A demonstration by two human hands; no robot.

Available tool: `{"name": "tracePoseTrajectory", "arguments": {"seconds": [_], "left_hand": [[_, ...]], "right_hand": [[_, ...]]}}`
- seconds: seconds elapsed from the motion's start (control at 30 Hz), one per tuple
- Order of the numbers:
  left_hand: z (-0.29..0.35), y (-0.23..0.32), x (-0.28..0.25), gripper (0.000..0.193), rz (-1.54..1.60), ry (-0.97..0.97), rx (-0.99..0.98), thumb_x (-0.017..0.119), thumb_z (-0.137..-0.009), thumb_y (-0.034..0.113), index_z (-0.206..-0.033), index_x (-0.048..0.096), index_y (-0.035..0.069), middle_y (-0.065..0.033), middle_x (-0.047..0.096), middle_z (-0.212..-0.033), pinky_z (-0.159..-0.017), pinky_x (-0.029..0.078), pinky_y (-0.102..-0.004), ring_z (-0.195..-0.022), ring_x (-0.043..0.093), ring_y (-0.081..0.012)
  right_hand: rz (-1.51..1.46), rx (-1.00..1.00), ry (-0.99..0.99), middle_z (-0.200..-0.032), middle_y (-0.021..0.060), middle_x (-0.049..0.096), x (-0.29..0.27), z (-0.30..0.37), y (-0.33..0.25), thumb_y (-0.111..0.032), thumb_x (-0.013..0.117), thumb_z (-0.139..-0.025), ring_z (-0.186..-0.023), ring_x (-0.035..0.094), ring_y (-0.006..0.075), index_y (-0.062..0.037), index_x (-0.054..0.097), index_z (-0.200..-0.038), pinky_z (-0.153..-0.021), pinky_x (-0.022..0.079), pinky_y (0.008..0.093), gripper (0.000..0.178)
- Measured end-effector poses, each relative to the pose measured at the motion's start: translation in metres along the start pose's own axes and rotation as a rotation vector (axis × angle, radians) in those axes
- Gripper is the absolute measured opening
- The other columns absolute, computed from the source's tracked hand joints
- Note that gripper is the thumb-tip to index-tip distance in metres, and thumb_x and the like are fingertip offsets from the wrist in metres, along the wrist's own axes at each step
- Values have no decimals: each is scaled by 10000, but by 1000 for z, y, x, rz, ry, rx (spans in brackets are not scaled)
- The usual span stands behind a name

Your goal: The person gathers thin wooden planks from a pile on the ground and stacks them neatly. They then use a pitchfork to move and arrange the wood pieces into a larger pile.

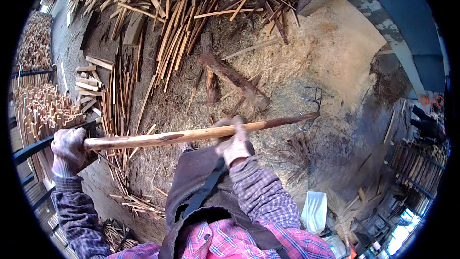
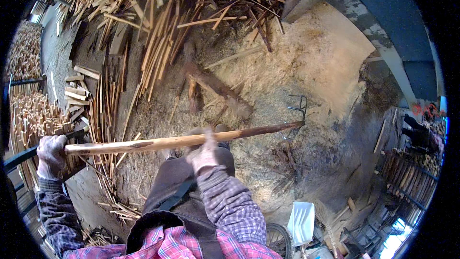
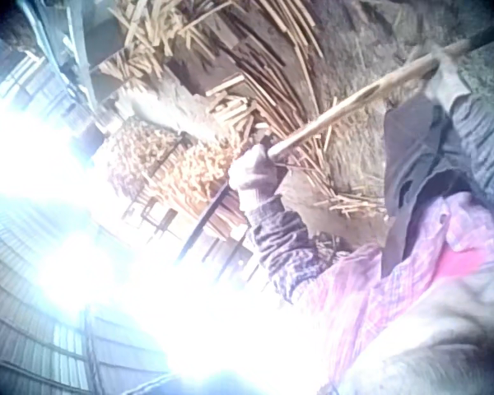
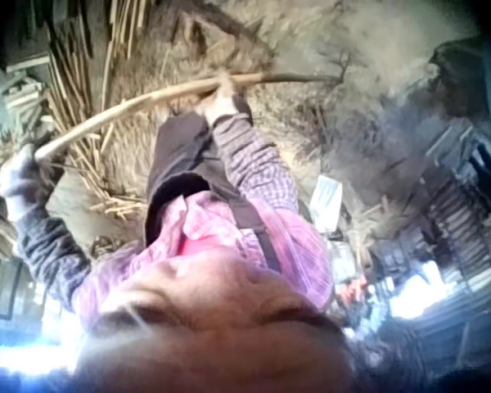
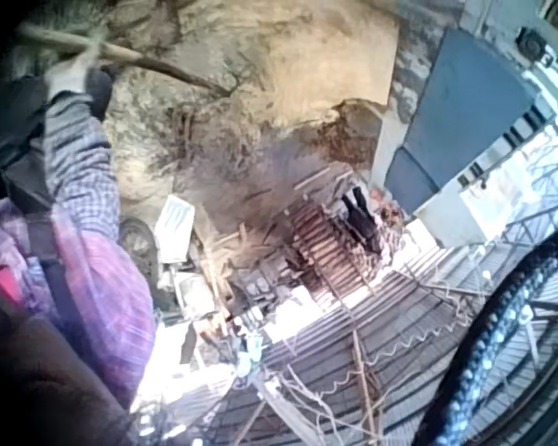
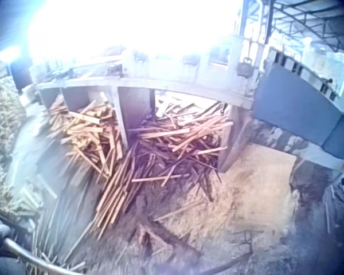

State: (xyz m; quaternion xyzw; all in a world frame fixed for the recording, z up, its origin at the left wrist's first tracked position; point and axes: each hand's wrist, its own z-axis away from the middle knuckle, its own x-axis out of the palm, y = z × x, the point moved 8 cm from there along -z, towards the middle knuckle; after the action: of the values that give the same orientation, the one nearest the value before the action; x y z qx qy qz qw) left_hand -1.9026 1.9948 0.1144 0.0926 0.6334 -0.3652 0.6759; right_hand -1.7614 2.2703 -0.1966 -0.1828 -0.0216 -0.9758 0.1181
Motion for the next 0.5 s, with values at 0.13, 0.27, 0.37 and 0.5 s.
{"name": "tracePoseTrajectory", "arguments": {"seconds": [0.13, 0.27, 0.37, 0.5], "left_hand": [[-9, 10, 9, 194, 23, -82, -15, 591, -636, 260, -635, 456, 121, -78, 479, -584, -530, 395, -372, -568, 512, -278], [28, 3, 37, 198, 156, -35, -25, 600, -599, 241, -615, 439, 126, -71, 447, -523, -468, 374, -385, -497, 496, -280], [82, -4, 66, 173, 129, -40, -85, 580, -593, 207, -602, 425, 129, -63, 449, -528, -491, 385, -372, -504, 499, -265], [176, -71, 97, 98, 243, 181, -147, 551, -600, 170, -638, 483, 110, -51, 426, -530, -512, 381, -335, -495, 471, -237]], "right_hand": [[-131, -337, 105, -620, 72, 517, -50, -42, -78, -294, 534, -836, -577, 532, 245, -77, 484, -761, -584, 484, 401, 235], [-20, -300, 201, -658, 75, 517, -104, -94, -68, -325, 523, -838, -590, 515, 272, -75, 487, -768, -612, 476, 429, 262], [186, -352, 239, -664, 92, 535, -108, -100, -33, -349, 518, -809, -627, 532, 274, -115, 510, -701, -614, 472, 441, 258], [242, -199, -22, -665, 108, 539, -95, -134, 62, -239, 486, -774, -649, 536, 265, -66, 490, -727, -655, 475, 431, 179]]}}
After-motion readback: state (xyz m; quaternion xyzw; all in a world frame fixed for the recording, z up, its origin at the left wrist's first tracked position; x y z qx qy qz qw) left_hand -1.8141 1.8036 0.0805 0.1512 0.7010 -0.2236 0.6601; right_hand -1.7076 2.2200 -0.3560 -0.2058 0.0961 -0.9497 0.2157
